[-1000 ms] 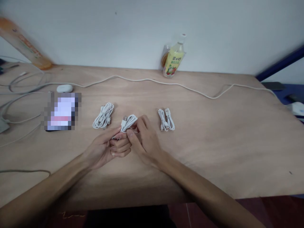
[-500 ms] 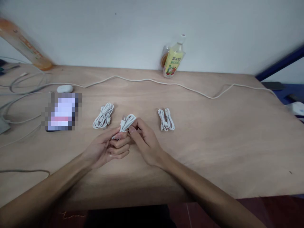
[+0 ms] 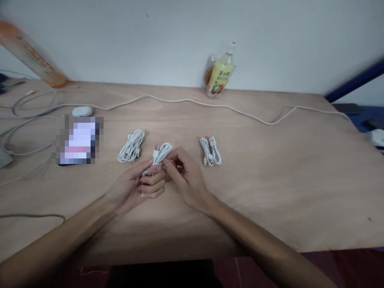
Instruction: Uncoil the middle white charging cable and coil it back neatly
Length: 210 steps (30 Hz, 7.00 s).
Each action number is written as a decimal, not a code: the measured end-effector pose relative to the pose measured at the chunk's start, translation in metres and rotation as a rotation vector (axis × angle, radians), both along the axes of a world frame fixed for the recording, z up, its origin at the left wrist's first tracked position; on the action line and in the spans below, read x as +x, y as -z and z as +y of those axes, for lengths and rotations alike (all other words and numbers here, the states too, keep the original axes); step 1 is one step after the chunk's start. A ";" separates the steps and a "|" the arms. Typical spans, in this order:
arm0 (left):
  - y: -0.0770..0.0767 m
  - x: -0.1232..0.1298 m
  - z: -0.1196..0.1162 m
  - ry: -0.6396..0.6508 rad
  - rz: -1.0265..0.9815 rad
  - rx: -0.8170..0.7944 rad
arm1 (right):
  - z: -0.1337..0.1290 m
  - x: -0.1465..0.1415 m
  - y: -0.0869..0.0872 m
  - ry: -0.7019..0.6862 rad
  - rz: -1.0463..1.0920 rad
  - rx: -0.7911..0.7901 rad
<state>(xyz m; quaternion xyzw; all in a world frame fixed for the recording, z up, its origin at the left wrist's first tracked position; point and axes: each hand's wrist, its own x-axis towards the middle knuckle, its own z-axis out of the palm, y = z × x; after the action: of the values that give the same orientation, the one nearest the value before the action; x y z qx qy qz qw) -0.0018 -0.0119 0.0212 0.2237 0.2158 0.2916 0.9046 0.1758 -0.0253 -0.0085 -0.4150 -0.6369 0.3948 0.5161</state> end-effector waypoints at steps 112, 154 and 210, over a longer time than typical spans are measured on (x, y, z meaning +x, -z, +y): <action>0.019 -0.007 0.002 -0.564 0.880 1.306 | 0.009 0.026 -0.006 -0.055 -0.161 -0.036; 0.011 -0.003 0.013 -0.381 0.560 0.622 | 0.005 0.026 -0.010 -0.276 0.014 -0.259; 0.012 -0.009 0.021 -0.379 0.489 0.619 | -0.009 0.003 -0.014 -0.541 0.428 -0.688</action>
<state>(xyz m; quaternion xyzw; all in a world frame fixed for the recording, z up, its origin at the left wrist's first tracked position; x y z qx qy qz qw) -0.0112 0.0089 0.0089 0.5033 0.3632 0.4419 0.6477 0.1790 -0.0342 0.0057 -0.2908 -0.4340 0.7789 0.3471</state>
